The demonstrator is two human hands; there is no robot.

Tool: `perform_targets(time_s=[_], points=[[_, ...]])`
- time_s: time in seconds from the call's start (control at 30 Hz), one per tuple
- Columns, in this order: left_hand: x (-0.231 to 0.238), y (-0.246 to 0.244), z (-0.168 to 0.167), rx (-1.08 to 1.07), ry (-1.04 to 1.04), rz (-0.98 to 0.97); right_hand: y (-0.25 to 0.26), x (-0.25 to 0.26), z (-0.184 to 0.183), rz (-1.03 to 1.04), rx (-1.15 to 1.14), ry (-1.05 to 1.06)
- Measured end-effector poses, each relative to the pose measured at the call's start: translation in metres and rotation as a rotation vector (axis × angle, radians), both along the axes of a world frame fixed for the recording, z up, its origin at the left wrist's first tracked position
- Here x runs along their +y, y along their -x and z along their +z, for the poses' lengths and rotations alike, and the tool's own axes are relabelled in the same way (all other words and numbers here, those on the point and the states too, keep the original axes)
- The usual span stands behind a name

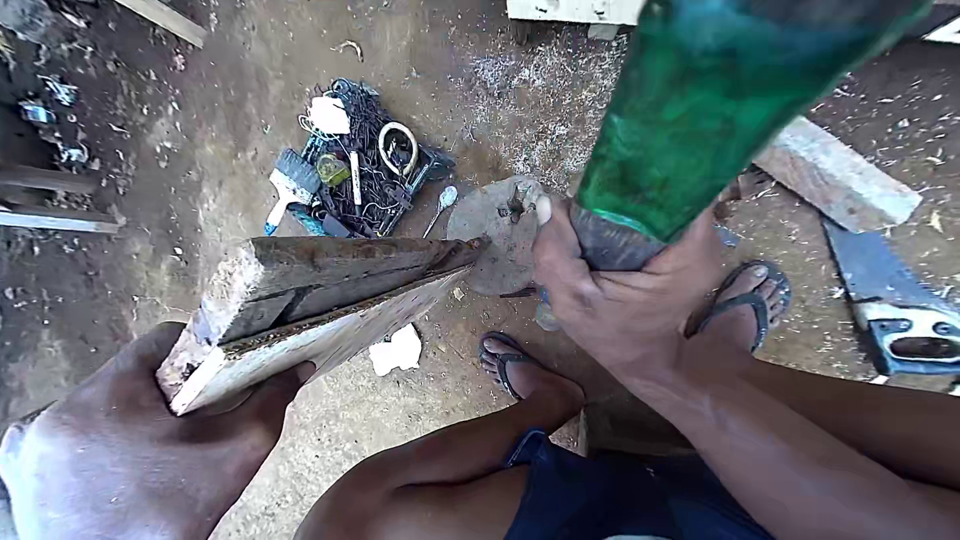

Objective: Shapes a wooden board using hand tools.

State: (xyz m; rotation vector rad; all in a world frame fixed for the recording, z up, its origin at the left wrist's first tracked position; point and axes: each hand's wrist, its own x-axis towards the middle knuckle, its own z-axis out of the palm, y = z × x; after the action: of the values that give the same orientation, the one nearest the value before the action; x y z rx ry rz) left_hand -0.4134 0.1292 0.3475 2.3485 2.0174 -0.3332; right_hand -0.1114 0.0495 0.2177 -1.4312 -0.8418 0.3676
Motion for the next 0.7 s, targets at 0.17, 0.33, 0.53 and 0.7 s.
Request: perform_targets(time_s=[0.17,0.33,0.53,0.7], points=[[-0.008,-0.026,0.011,0.010,-0.028,-0.002,0.019,-0.033,-0.115,0.662,-0.093,0.985],[-0.003,-0.015,0.008,0.032,-0.003,-0.002,-0.007,-0.025,-0.062,0.557,-0.177,0.730],[0.003,-0.007,0.004,-0.006,0.026,0.004,-0.007,0.011,-0.002,-0.010,0.042,-0.052],[-0.007,-0.034,0.013,0.018,-0.010,-0.016,0.021,-0.022,-0.120,0.607,-0.050,0.952]])
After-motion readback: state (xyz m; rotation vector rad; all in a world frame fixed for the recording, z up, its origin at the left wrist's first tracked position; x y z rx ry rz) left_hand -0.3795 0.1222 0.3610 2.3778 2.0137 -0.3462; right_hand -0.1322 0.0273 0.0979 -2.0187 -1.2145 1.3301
